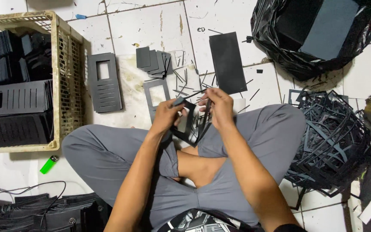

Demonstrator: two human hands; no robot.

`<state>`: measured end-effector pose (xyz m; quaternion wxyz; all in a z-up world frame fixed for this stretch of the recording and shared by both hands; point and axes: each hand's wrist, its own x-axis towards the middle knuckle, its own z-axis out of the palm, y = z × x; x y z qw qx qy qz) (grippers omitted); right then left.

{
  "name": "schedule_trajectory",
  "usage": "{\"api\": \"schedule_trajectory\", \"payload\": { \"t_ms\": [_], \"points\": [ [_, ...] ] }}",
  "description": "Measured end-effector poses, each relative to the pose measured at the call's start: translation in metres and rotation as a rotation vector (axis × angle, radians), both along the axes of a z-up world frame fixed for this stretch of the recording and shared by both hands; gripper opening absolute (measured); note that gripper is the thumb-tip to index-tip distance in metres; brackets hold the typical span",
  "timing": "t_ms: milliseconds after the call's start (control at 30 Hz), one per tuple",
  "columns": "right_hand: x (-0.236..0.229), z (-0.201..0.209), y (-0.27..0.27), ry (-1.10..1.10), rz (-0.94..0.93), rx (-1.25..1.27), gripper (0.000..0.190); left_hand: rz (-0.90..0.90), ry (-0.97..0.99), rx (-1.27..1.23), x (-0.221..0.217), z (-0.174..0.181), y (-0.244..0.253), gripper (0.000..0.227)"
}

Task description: Removing the inner waste material from pre-cut leather frames and stacking them.

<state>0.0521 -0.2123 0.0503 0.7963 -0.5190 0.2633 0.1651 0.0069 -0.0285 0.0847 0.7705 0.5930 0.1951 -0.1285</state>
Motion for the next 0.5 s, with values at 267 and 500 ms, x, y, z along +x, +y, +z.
{"api": "schedule_trajectory", "payload": {
  "t_ms": [267,500],
  "points": [
    [-0.010,0.035,0.009,-0.842,0.172,-0.842,0.037,-0.042,0.060,-0.106,-0.002,0.000,-0.001,0.036],
    [-0.022,0.034,0.002,-0.461,0.502,-0.446,0.024,-0.030,-0.154,0.263,-0.003,-0.025,-0.004,0.031]
  ]
}}
